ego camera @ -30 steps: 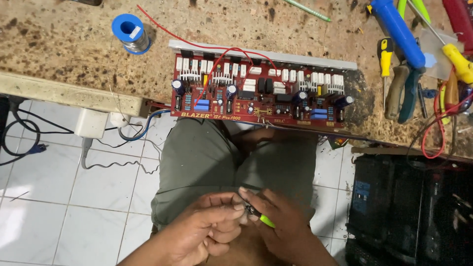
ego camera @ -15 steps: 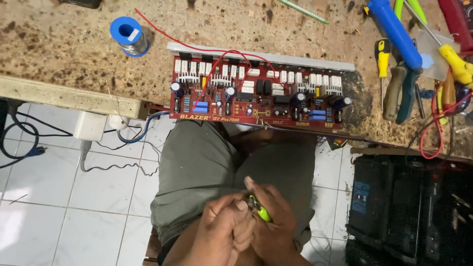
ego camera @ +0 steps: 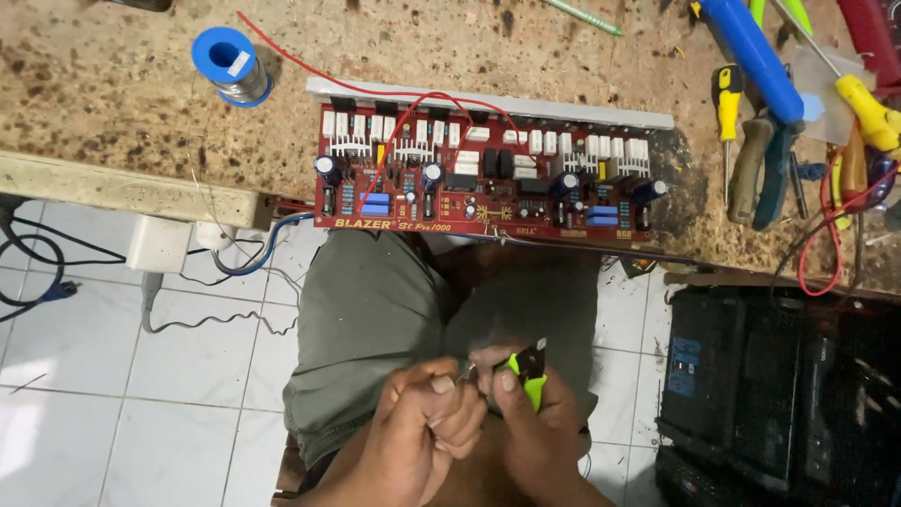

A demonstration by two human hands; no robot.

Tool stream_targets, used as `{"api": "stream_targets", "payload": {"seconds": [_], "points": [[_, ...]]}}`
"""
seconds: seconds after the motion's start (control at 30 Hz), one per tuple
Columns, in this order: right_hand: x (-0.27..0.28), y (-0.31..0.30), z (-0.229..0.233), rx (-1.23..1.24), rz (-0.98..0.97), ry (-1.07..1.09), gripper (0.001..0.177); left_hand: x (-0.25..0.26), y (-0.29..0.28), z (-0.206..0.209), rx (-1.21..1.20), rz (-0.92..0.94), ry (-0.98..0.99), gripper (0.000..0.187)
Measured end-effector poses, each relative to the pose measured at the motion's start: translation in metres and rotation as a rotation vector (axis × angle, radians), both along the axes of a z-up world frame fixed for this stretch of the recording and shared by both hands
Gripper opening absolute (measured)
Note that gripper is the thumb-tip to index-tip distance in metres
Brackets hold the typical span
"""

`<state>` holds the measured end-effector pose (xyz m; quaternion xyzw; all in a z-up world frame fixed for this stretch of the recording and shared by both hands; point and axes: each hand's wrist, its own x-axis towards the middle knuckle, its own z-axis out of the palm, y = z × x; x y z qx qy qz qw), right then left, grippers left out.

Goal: The person works on a red circuit board, using wire cutters to trim the ends of red and black wires. They then use a soldering iron to apply solder to the board's connection points and attach the wires.

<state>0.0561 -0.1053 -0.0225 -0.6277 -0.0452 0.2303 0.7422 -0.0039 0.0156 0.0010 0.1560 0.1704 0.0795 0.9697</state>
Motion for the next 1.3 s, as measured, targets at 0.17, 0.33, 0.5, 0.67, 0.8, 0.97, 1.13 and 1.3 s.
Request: {"api": "stream_targets", "payload": {"seconds": [0.17, 0.33, 0.5, 0.67, 0.8, 0.97, 1.13, 1.3], "points": [[0.013, 0.003, 0.017, 0.054, 0.156, -0.064, 0.038, -0.001, 0.005, 0.007, 0.0, -0.069, 0.088, 0.04], [0.022, 0.008, 0.03, 0.041, 0.244, -0.161, 0.01, -0.003, 0.005, 0.001, 0.238, -0.127, 0.184, 0.036], [0.028, 0.028, 0.046, 0.106, 0.05, 0.104, 0.037, -0.005, 0.003, 0.0, 0.261, -0.057, 0.134, 0.039], [0.034, 0.008, 0.035, -0.128, 0.052, -0.037, 0.05, -0.009, 0.015, 0.002, 0.376, -0.136, 0.279, 0.032], [0.032, -0.009, 0.03, -0.378, 0.228, -0.257, 0.045, -0.007, 0.022, 0.014, 0.69, -0.121, 0.207, 0.04], [0.031, -0.011, 0.023, -0.119, 0.226, -0.207, 0.047, -0.006, 0.023, 0.022, 0.668, -0.114, 0.188, 0.042], [0.028, -0.003, 0.028, -0.008, 0.234, 0.029, 0.054, -0.007, 0.024, 0.023, 0.698, -0.089, 0.198, 0.037], [0.033, -0.002, 0.028, -0.211, 0.102, 0.249, 0.035, -0.008, 0.027, 0.02, 0.756, -0.071, 0.171, 0.039]]}}
